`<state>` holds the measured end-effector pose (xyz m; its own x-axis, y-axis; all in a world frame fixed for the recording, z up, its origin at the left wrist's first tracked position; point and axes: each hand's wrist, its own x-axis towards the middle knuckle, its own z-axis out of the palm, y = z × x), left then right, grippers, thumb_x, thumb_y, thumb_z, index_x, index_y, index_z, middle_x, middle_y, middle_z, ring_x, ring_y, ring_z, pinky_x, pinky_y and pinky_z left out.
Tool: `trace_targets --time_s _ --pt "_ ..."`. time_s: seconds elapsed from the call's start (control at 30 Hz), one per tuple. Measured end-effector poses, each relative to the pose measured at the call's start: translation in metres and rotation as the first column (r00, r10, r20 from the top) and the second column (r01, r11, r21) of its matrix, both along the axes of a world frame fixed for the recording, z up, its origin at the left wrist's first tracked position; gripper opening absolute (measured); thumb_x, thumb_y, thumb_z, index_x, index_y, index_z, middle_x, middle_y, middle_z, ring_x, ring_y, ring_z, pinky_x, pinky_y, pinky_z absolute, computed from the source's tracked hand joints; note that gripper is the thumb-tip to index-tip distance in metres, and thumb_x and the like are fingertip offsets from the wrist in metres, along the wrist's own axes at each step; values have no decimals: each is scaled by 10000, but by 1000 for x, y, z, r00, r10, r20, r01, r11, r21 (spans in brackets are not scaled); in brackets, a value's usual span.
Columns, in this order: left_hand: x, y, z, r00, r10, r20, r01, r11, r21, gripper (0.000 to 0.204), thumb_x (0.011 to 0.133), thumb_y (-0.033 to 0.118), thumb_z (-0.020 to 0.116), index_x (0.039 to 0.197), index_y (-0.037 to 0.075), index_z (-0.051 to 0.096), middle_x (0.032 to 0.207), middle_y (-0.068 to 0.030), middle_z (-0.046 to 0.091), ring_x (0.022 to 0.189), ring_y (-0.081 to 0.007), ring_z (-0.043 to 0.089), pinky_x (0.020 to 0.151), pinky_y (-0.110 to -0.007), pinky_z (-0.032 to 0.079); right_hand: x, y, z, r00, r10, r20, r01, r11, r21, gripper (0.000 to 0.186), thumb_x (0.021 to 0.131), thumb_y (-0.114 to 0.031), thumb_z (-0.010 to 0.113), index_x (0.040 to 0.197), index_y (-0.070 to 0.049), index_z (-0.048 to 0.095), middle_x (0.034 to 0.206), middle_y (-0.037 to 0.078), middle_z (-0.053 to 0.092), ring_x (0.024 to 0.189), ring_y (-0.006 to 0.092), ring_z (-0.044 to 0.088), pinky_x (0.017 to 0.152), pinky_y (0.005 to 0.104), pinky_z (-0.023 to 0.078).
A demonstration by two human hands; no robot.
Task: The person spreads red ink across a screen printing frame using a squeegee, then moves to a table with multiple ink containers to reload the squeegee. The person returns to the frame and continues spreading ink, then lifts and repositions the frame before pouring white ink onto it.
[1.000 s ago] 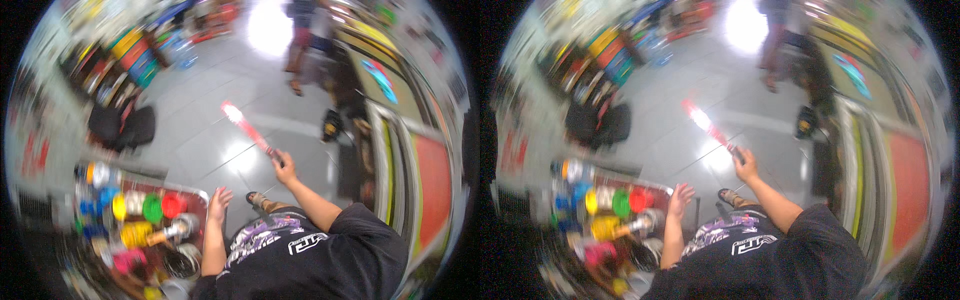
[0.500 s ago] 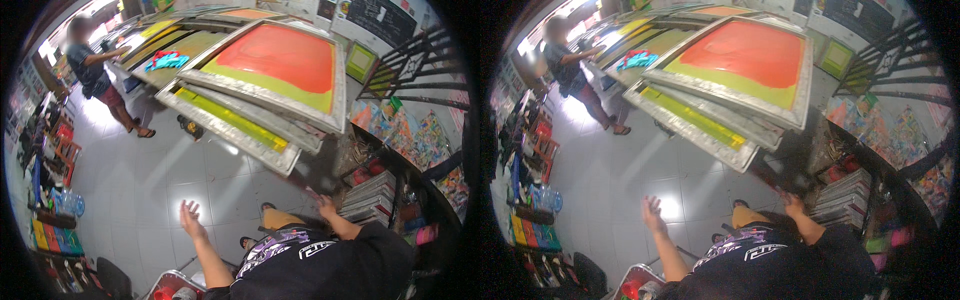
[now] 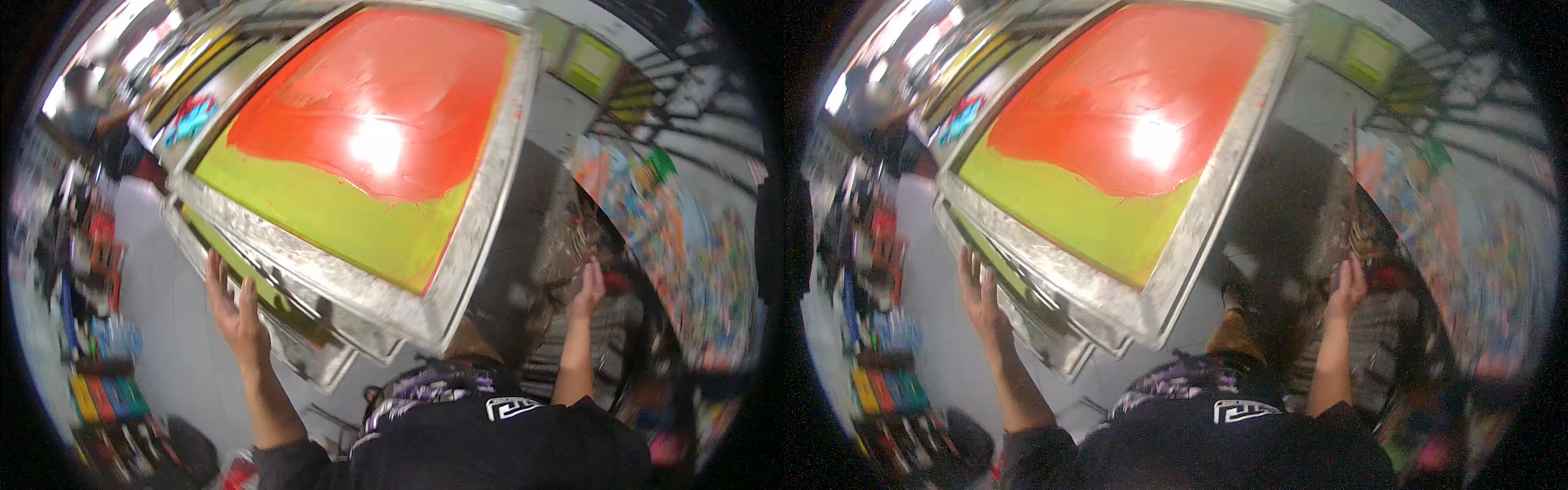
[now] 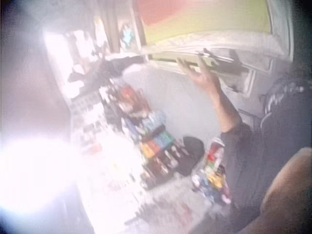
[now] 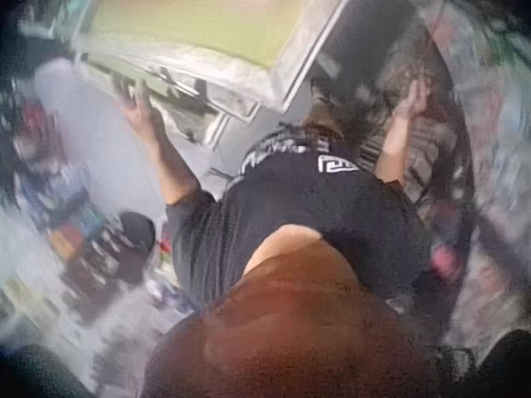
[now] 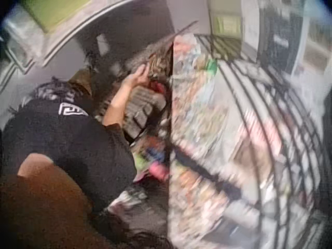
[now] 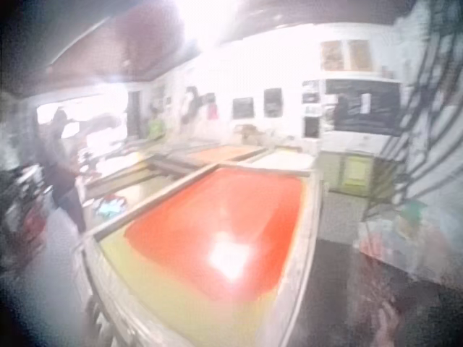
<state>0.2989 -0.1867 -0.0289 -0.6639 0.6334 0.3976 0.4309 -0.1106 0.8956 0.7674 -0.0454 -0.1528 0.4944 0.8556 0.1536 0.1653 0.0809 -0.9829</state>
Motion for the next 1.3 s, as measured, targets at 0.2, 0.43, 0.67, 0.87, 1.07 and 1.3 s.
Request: trace_targets --time_s 0.2,0.43,0.67,0.87,1.07,1.3 --pt "31 56 16 970 239 44 -222 946 -238 546 852 171 495 1303 -40 270 1348 -196 280 1260 -285 257 1030 -350 191 47 191 89 874 300 382 -360 928 94 348 865 -176 525 1121 61 515 1064 125 570 977 181 528 860 282 386" --pt "56 88 46 878 425 -221 -472 693 -544 621 845 262 520 1300 -63 250 1349 -222 265 1271 -298 236 1029 -350 185 73 340 206 533 383 755 -517 853 -68 330 838 -115 533 1144 8 526 1110 124 572 1034 169 518 887 279 381" --pt "37 115 33 831 454 -322 -554 617 -559 684 837 281 544 1317 -62 197 1356 -243 237 1264 -309 240 1028 -356 189 53 387 303 45 150 988 -510 853 -106 253 800 -125 546 1045 -108 606 914 135 592 847 283 556 768 349 418" --pt "27 102 18 817 408 -407 -576 570 -586 676 852 281 528 1326 -54 182 1364 -242 225 1269 -311 232 1033 -350 179 26 398 339 -242 65 968 -502 846 -182 217 759 -98 580 969 -114 634 818 144 590 776 316 556 690 395 434" --pt "31 92 19 768 324 -552 -633 516 -577 630 869 266 503 1319 -58 202 1364 -223 245 1260 -292 258 1018 -342 210 1 411 350 -330 146 933 -447 846 -290 178 737 -99 601 907 -91 652 775 130 616 723 297 592 628 385 459" --pt "64 129 39 787 477 -391 -614 546 -569 614 872 309 482 1314 -33 228 1340 -219 281 1227 -304 297 1006 -363 244 7 446 355 -406 93 909 -529 787 -317 206 712 -80 616 915 -72 648 764 112 600 733 285 566 657 377 442"
